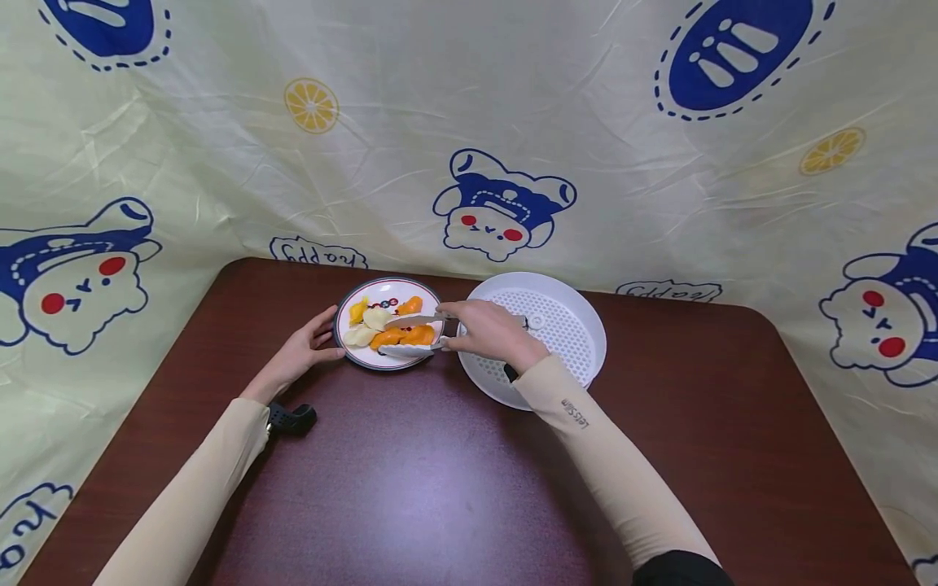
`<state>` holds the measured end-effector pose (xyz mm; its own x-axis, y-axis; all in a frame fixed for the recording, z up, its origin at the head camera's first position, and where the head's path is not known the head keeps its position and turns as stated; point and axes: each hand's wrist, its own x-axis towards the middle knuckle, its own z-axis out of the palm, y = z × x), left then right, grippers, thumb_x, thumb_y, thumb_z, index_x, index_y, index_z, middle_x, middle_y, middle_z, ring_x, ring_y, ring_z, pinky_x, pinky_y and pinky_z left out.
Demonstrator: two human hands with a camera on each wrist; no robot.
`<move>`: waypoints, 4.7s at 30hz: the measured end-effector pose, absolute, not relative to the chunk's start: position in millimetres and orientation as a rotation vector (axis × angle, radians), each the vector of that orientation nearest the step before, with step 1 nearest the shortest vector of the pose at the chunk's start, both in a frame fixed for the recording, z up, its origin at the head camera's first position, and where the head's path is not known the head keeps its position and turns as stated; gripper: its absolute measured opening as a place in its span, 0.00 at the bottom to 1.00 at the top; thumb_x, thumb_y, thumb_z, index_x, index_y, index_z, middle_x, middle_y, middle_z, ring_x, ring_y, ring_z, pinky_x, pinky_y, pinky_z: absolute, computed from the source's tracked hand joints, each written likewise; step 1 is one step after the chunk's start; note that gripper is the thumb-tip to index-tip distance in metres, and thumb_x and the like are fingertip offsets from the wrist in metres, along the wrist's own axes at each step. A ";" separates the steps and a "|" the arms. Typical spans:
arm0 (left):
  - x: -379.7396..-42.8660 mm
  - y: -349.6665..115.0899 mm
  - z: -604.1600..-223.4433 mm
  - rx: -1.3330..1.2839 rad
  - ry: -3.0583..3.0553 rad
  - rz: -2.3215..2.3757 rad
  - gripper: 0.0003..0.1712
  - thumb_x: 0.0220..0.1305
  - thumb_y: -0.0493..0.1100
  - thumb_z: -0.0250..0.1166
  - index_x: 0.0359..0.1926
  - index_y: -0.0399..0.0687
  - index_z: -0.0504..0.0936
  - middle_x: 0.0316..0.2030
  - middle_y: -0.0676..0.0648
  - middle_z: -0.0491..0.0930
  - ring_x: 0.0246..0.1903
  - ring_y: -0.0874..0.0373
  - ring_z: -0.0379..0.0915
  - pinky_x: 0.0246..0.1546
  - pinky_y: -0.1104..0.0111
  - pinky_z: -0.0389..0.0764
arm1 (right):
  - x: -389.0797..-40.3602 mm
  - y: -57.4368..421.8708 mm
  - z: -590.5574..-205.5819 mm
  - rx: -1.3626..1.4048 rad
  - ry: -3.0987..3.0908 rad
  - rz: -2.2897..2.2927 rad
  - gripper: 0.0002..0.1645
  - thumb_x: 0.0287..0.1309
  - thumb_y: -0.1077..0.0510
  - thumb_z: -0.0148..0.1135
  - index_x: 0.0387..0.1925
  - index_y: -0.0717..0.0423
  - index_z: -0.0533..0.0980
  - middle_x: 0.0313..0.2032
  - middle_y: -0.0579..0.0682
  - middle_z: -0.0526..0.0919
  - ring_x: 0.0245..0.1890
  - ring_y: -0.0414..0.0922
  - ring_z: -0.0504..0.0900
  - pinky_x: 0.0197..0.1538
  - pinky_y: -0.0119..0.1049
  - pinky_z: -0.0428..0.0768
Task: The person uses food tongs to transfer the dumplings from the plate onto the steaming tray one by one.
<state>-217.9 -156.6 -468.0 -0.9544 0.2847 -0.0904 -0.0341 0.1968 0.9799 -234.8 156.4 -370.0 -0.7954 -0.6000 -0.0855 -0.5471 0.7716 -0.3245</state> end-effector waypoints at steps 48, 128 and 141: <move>-217.0 -155.8 -469.2 0.232 2.223 1.843 0.47 0.60 0.28 0.62 0.73 0.32 0.44 0.70 0.30 0.48 0.68 0.37 0.47 0.68 0.54 0.53 | -233.9 252.7 -350.6 -0.855 2.885 -0.732 0.30 0.57 0.53 0.67 0.60 0.55 0.74 0.57 0.56 0.77 0.51 0.53 0.75 0.54 0.53 0.72; -216.7 -155.5 -466.2 0.204 2.213 1.823 0.48 0.61 0.29 0.62 0.74 0.35 0.43 0.71 0.31 0.47 0.69 0.39 0.45 0.69 0.54 0.52 | -220.9 268.4 -340.9 -0.757 2.813 -0.736 0.36 0.55 0.49 0.68 0.64 0.53 0.70 0.59 0.59 0.74 0.53 0.55 0.73 0.57 0.58 0.70; -216.1 -156.7 -467.4 0.203 2.221 1.806 0.47 0.61 0.30 0.62 0.74 0.35 0.43 0.70 0.31 0.48 0.68 0.39 0.46 0.68 0.54 0.52 | -228.0 220.8 -354.4 -1.001 2.769 -0.604 0.35 0.54 0.53 0.69 0.63 0.59 0.71 0.57 0.55 0.77 0.53 0.52 0.76 0.57 0.51 0.73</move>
